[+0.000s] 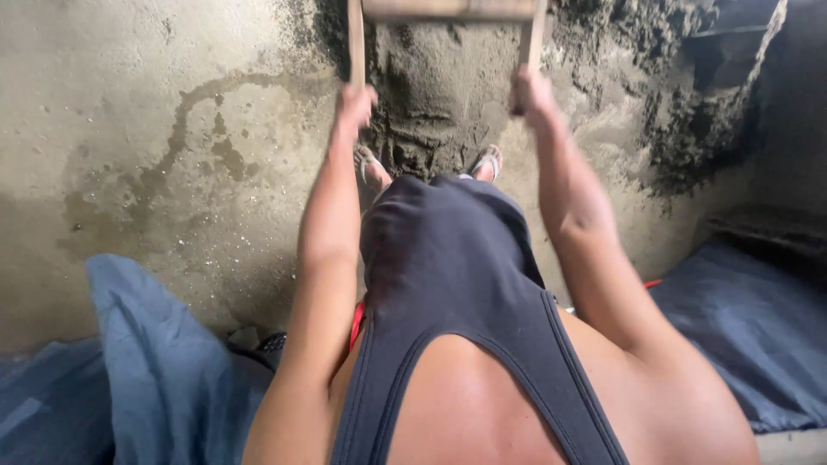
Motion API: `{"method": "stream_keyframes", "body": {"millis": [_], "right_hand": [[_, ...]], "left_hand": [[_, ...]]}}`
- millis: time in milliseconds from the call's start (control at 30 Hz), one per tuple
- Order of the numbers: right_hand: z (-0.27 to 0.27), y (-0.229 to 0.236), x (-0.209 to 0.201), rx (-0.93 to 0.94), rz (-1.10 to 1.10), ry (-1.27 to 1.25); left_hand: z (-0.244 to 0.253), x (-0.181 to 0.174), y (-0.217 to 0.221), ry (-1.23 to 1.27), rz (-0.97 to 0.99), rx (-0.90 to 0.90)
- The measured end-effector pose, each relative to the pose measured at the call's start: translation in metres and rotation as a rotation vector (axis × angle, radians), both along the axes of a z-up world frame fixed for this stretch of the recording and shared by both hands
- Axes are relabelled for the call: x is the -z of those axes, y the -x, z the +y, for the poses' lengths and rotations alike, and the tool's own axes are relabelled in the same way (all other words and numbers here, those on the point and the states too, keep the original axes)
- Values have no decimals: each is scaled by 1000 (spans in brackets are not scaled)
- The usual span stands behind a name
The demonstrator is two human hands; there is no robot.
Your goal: Shoveling a sand and cement mixture onto a manual sieve and shaking it to filter out large particles.
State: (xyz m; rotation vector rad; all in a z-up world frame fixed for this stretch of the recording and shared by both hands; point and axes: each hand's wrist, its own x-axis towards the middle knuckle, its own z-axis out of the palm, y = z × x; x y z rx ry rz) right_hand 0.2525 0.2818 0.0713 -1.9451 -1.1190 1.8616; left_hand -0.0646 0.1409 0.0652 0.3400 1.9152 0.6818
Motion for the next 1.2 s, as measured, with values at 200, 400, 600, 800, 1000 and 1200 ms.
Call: {"method": "stream_keyframes", "body": {"millis": [200, 400, 600, 800, 1000, 1200], "right_hand": [[35, 13, -66, 61, 42, 14], [-94, -46, 133, 172, 86, -54], [-149, -78, 184, 224, 82, 119], [-39, -26, 122, 120, 10, -112], [75, 0, -7, 171, 1, -74], [-65, -43, 105, 137, 106, -265]], "left_hand": [[40, -30, 22, -85, -107, -9], [-102, 92, -35, -3, 162, -12], [-166, 117, -43, 198, 134, 137], [-59, 107, -7, -38, 127, -69], [59, 14, 42, -233, -49, -104], [-77, 80, -23, -255, 63, -71]]}}
